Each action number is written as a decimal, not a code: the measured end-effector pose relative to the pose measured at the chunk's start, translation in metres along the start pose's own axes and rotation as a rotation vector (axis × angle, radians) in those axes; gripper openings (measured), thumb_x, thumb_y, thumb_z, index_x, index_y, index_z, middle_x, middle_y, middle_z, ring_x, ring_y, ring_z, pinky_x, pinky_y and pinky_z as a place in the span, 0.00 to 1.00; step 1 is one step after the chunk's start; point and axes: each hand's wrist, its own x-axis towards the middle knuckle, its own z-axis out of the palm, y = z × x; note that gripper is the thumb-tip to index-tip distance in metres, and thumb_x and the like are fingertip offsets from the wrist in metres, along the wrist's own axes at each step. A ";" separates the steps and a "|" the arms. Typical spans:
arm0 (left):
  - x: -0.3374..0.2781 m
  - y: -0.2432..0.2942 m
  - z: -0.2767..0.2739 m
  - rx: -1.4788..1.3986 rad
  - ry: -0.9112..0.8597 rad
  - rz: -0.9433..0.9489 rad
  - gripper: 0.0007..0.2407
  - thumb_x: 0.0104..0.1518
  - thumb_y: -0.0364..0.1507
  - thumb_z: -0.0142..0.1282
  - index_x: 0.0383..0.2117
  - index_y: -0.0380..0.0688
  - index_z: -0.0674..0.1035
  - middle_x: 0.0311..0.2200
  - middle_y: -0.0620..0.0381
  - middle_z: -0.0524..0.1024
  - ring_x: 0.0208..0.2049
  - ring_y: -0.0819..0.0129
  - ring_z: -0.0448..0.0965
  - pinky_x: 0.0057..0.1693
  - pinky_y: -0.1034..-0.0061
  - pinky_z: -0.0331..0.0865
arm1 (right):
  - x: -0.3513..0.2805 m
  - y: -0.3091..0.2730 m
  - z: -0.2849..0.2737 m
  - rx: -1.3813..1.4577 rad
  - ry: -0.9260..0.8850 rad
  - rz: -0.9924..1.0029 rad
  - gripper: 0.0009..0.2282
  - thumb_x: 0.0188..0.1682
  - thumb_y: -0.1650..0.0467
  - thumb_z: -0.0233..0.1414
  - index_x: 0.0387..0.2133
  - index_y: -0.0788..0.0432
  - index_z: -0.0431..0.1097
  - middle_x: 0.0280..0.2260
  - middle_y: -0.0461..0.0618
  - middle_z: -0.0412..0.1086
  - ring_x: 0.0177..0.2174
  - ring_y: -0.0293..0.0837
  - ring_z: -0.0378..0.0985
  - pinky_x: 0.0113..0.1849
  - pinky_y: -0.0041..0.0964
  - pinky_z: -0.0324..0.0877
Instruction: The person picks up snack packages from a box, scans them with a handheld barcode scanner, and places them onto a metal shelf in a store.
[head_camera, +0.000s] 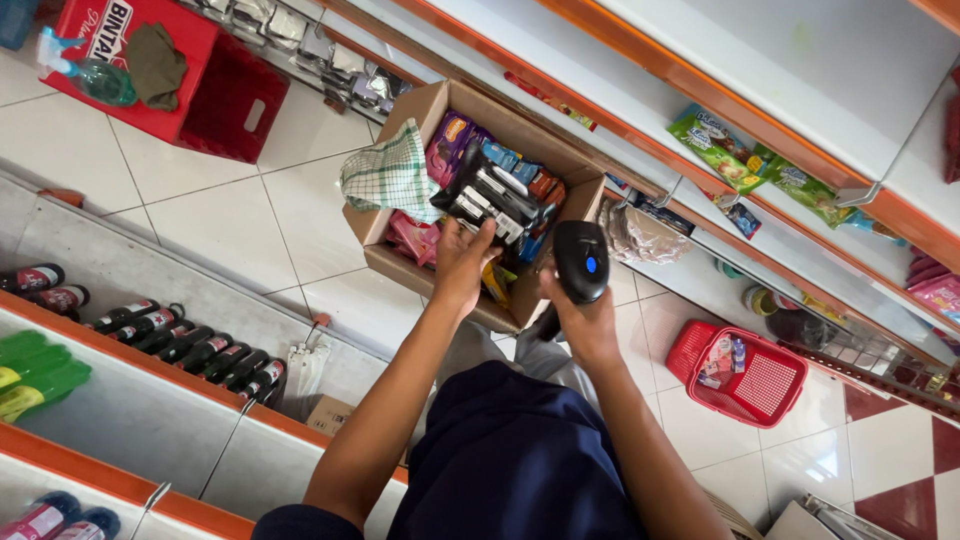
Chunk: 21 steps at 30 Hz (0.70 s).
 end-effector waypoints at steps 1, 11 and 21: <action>0.002 -0.001 0.001 -0.085 0.011 -0.005 0.12 0.59 0.27 0.60 0.45 0.45 0.71 0.41 0.60 0.79 0.41 0.75 0.80 0.48 0.72 0.76 | -0.002 0.001 0.003 0.181 -0.083 0.049 0.12 0.48 0.70 0.59 0.42 0.62 0.72 0.37 0.48 0.76 0.33 0.39 0.79 0.38 0.35 0.74; -0.002 0.011 0.020 -0.048 0.052 -0.006 0.14 0.57 0.25 0.63 0.47 0.40 0.72 0.37 0.60 0.77 0.43 0.71 0.79 0.58 0.64 0.78 | -0.021 0.004 0.019 0.219 -0.280 0.095 0.13 0.47 0.69 0.61 0.40 0.66 0.72 0.35 0.55 0.76 0.33 0.44 0.80 0.40 0.41 0.77; -0.012 0.012 0.023 0.036 -0.050 0.065 0.11 0.58 0.21 0.63 0.45 0.35 0.77 0.43 0.50 0.79 0.45 0.65 0.80 0.55 0.68 0.76 | -0.020 0.011 0.012 0.285 -0.230 0.056 0.16 0.46 0.69 0.62 0.43 0.66 0.70 0.38 0.56 0.76 0.35 0.46 0.81 0.42 0.44 0.76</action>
